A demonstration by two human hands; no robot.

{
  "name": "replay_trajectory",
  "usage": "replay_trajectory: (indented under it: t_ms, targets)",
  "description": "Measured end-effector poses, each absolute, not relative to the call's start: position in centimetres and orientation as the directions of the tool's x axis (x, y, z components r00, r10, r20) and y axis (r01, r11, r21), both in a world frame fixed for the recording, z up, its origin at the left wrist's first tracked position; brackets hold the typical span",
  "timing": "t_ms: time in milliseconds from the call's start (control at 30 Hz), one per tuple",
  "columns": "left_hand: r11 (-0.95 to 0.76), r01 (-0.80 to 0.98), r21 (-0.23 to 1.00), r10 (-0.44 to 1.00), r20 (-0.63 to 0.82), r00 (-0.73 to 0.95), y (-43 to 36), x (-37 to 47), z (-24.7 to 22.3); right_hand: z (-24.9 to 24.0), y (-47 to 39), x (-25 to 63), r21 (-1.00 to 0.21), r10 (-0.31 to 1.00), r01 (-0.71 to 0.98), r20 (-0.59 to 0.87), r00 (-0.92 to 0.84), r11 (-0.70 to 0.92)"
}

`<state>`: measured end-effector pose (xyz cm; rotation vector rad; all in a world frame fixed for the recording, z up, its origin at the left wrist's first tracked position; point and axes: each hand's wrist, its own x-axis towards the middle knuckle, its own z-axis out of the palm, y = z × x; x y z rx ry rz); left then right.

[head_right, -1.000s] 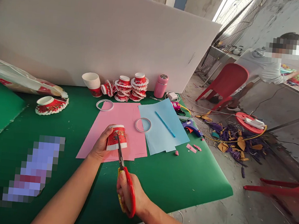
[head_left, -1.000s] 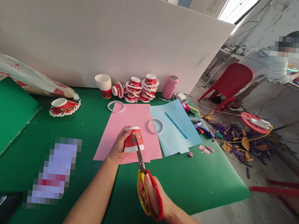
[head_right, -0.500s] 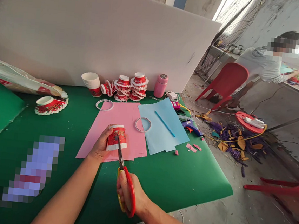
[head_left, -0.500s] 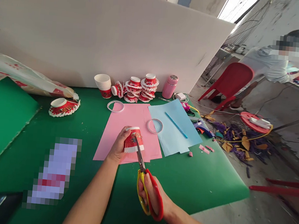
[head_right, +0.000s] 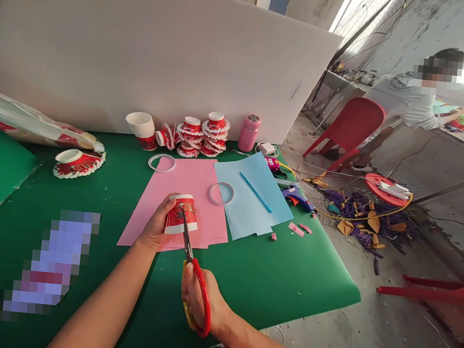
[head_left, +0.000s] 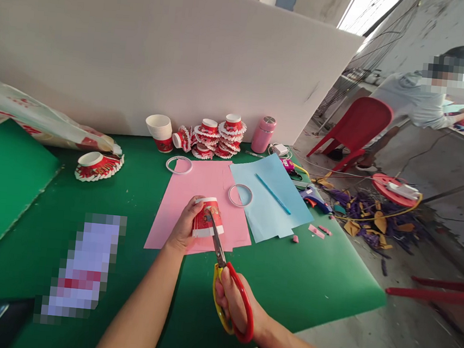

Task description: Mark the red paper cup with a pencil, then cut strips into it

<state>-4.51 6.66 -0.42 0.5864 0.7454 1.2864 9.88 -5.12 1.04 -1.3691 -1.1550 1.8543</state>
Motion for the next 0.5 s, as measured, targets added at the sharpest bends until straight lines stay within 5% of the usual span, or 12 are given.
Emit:
replay_trajectory:
  t_ms: [500]
  targets:
    - [0.203,-0.64,0.741,0.979,-0.162,0.123,6.64,-4.45,-0.29,0.94,-5.25,9.81,-0.82,0.774,-0.007,-0.537,-0.335,-0.572]
